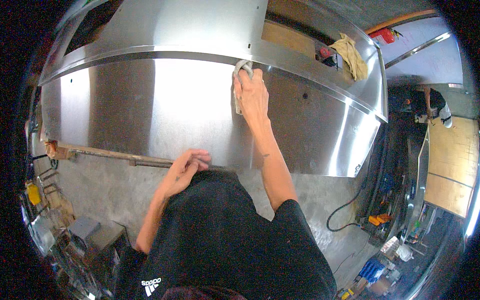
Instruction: The person wipes a large stainless steel surface with a cloth, repeatedly dipping the cloth into a bucket of water and wringing it out. The person cleans multiple sections of the metal surface, including edges and corners, in a workshop environment.
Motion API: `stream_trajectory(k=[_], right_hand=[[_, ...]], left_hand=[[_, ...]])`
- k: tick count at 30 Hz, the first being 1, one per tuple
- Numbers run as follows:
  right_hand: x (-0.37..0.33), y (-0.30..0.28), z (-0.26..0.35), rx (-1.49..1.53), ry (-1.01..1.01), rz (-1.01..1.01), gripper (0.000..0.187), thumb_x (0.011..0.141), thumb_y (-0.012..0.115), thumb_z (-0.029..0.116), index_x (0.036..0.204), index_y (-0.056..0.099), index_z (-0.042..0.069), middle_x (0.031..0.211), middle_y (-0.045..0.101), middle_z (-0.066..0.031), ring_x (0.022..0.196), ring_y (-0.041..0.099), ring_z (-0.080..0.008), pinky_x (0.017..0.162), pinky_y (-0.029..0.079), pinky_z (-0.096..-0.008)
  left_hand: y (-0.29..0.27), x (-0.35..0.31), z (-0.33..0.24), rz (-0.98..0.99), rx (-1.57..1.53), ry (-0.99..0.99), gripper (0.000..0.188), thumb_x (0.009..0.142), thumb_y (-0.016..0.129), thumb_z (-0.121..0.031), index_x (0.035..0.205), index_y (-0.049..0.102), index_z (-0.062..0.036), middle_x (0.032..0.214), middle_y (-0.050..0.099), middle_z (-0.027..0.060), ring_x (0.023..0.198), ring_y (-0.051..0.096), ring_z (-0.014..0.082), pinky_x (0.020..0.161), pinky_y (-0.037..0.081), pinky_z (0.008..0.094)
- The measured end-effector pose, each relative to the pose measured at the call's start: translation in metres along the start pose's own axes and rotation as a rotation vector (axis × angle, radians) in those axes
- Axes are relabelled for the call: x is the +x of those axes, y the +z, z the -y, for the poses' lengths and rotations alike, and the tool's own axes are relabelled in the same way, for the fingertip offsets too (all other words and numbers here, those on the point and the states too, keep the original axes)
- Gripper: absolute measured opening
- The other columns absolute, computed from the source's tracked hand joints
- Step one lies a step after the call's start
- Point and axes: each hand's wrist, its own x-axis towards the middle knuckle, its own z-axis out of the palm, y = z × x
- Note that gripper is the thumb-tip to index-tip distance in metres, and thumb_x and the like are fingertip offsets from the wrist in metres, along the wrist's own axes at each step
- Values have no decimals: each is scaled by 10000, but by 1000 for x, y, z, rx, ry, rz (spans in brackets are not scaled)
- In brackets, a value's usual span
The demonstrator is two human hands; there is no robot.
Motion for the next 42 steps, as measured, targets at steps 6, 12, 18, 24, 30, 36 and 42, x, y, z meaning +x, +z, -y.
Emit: stream_trajectory(k=[6, 12, 18, 24, 30, 36, 42], right_hand=[[6, 26, -16, -59, -97, -82, 206, 982, 711, 219, 1147, 701, 97, 1080, 612, -150, 921, 711, -352, 751, 596, -467], [13, 37, -1, -73, -123, -61, 197, 968, 713, 201, 1135, 702, 96, 1091, 626, -147, 916, 711, -353, 754, 596, -468], [2, 15, -28, -27, -23, -115, 197, 946, 709, 150, 1132, 700, 87, 1103, 631, -165, 909, 712, -375, 744, 602, -462], [11, 44, 6, -49, -129, -104, 186, 932, 691, 121, 1109, 677, 66, 1061, 614, -146, 885, 716, -347, 721, 608, -451], [5, 39, 4, -33, 1, -146, 197, 931, 621, 58, 1123, 661, 30, 1043, 644, -169, 910, 715, -338, 750, 616, -449], [-22, 48, 128, 378, -178, 104, 208, 924, 702, 106, 1105, 625, 38, 1117, 584, -165, 833, 716, -313, 670, 619, -399], [-14, 68, 142, 245, -133, 78, 251, 969, 703, 216, 1152, 663, 48, 1100, 593, -169, 839, 704, -369, 689, 601, -454]], left_hand=[[1, -40, 46, -185, -123, -75, 331, 1115, 435, -49, 1422, 552, -9, 1298, 683, 132, 1083, 660, 180, 998, 524, 337], [9, -28, 39, -177, -168, -101, 332, 1111, 437, -32, 1422, 553, -14, 1295, 678, 122, 1089, 651, 177, 1013, 516, 340], [-2, -33, 30, -222, -145, -77, 418, 1041, 386, 70, 1417, 555, -4, 1286, 668, 125, 1094, 641, 168, 1015, 513, 331], [5, -26, 28, -193, -147, -82, 439, 1025, 396, 86, 1417, 564, -18, 1289, 668, 127, 1089, 643, 170, 1012, 511, 338], [-9, -49, 40, -309, -167, -74, 429, 1030, 399, 74, 1416, 565, -14, 1301, 670, 132, 1089, 648, 173, 1007, 512, 342], [-24, -73, 54, -310, -134, -79, 423, 1021, 402, 77, 1404, 564, 3, 1304, 672, 140, 1079, 659, 173, 1001, 517, 339], [-80, -106, 91, -438, -134, -88, 434, 993, 389, 91, 1370, 583, 1, 1259, 682, 135, 1064, 665, 170, 979, 526, 328]])
